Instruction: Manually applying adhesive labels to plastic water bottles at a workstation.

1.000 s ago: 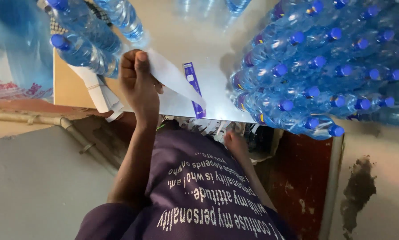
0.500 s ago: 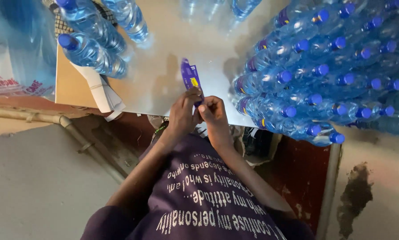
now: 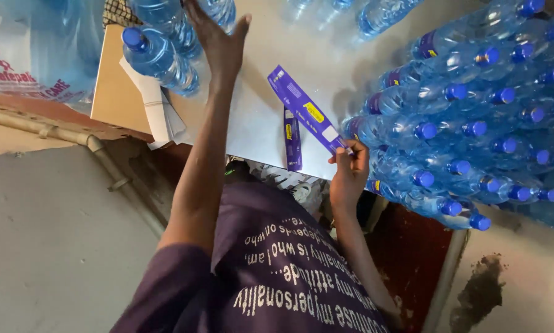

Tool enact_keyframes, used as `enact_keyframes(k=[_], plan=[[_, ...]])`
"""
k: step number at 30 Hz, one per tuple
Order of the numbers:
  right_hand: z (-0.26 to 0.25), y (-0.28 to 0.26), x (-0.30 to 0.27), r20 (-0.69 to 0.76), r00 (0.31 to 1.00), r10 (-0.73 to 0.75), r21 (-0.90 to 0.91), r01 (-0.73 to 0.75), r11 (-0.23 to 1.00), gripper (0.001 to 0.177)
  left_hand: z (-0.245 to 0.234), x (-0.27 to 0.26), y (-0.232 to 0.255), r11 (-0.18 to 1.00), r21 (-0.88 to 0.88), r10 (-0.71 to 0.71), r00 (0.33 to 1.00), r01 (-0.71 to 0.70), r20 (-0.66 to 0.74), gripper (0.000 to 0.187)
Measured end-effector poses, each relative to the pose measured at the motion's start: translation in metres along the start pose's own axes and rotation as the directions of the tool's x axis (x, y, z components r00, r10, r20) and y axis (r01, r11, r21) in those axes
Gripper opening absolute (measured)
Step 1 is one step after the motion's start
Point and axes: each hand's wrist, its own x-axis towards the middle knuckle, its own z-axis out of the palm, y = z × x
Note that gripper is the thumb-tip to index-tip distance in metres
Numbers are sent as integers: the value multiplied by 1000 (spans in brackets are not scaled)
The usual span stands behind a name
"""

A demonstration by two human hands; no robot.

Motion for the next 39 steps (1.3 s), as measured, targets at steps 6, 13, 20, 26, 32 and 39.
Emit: enact_keyframes(k=[6, 13, 20, 26, 32, 39], plan=[[-2, 13, -2, 90, 996, 2, 4, -2, 1000, 27, -11, 57, 21, 997, 20, 70, 995, -68, -75, 79], [23, 25, 9, 174, 969, 173, -126, -153, 980, 44, -74, -40, 107, 821, 254, -571, 712, 512, 409, 75], [62, 75, 12, 268, 949, 168, 46, -187, 981, 30, -75, -143, 64, 777, 422, -604, 741, 467, 293, 79], [89, 86, 17, 300, 933, 198, 113, -241, 964, 40, -155, -177, 142, 817, 232, -558, 622, 528, 549, 115], [92, 103, 1, 342, 916, 212, -106, -186, 977, 37, -164, -187, 158, 720, -336, -572, 794, 607, 206, 20], [103, 95, -19, 219, 922, 318, -22, -322, 947, 28, -163, -203, 135, 639, -321, -691, 705, 699, 158, 14]])
